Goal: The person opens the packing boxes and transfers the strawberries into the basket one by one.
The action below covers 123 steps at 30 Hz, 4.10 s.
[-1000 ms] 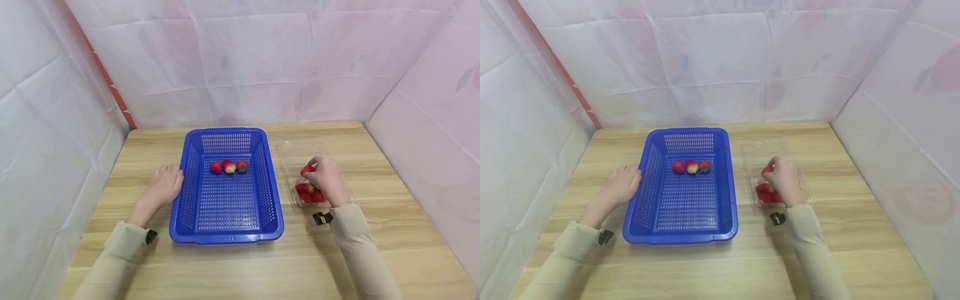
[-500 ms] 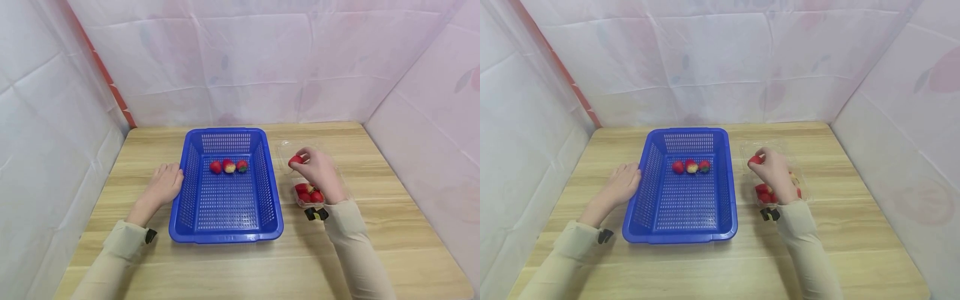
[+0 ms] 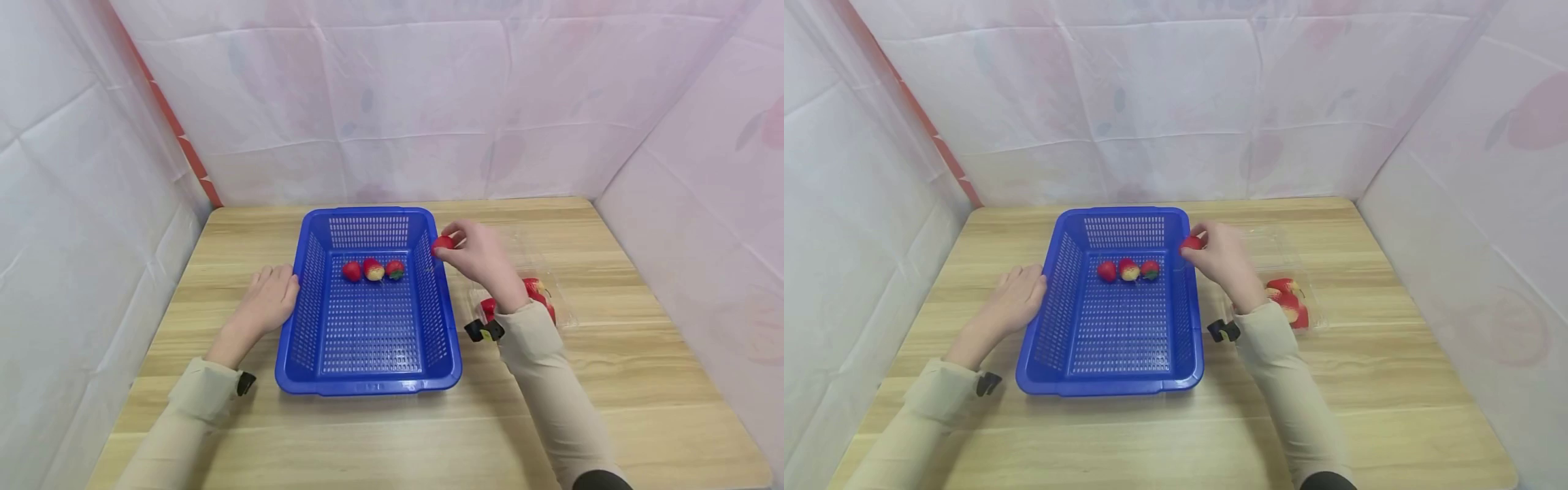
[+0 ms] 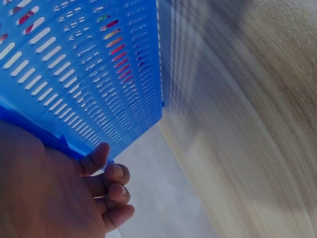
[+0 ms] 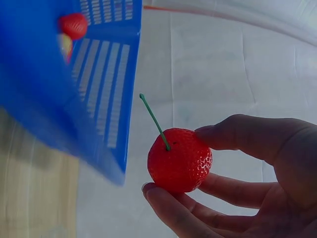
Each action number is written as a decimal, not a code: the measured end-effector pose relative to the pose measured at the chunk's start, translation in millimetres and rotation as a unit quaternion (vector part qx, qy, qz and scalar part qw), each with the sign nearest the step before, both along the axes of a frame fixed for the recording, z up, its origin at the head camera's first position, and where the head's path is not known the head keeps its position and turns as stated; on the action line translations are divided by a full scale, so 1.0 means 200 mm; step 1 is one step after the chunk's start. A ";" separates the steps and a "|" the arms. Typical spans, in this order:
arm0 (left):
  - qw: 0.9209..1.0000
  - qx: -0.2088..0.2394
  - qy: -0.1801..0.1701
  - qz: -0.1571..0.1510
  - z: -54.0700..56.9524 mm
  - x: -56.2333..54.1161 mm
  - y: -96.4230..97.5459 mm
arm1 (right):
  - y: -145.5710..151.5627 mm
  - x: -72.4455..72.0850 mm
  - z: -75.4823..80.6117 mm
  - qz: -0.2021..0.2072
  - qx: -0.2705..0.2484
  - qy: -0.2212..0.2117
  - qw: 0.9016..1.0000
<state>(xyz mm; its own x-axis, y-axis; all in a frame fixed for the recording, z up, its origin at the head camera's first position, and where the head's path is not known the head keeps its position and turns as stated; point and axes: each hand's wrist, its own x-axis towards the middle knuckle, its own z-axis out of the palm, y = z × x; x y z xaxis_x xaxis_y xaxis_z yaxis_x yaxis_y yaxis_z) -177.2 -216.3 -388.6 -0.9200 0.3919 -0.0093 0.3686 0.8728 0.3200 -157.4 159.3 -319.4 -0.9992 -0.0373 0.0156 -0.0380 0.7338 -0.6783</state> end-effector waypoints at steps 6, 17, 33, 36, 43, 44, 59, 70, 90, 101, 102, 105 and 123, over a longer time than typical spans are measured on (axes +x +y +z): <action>1.000 -0.003 -0.005 0.002 0.01 0.00 0.00 | -0.14 -0.06 0.02 0.040 -0.013 -0.001 0.999; 1.000 -0.004 -0.001 -0.001 0.00 -0.01 0.00 | -0.42 -0.20 -0.09 0.082 0.008 -0.051 0.995; 1.000 -0.001 -0.005 0.001 0.01 -0.01 0.00 | -0.69 -0.24 -0.29 0.180 0.102 -0.078 0.975; 1.000 0.001 -0.001 0.001 0.01 -0.01 0.00 | -0.70 -0.24 -0.31 0.184 0.103 -0.082 0.974; 1.000 0.005 0.001 0.002 0.02 -0.01 0.00 | -0.69 -0.24 -0.33 0.197 0.086 -0.099 0.972; 1.000 0.005 0.000 0.001 0.02 -0.01 0.00 | -0.68 -0.24 -0.33 0.200 0.087 -0.100 0.971; 1.000 0.007 -0.008 0.000 0.03 -0.01 0.00 | -0.68 -0.25 -0.35 0.193 0.086 -0.090 0.973; 1.000 0.009 -0.007 0.000 0.01 -0.01 0.00 | -0.68 -0.25 -0.34 0.185 0.085 -0.095 0.974; 1.000 0.000 -0.016 0.003 0.02 -0.01 -0.01 | -0.53 -0.10 -0.04 0.163 0.101 -0.056 0.980; 1.000 0.005 -0.019 0.000 0.01 0.00 -0.02 | -0.17 -0.03 0.05 0.104 0.039 -0.042 0.993; 1.000 0.004 -0.019 0.000 0.01 0.00 -0.02 | -0.13 -0.02 0.05 0.098 0.034 -0.042 0.994; 1.000 0.006 -0.017 0.000 0.00 0.00 -0.01 | -0.04 0.00 0.04 0.079 0.034 -0.038 0.996; 1.000 0.007 -0.006 0.001 0.00 0.00 -0.03 | 0.30 0.04 -0.14 0.030 0.092 -0.070 0.993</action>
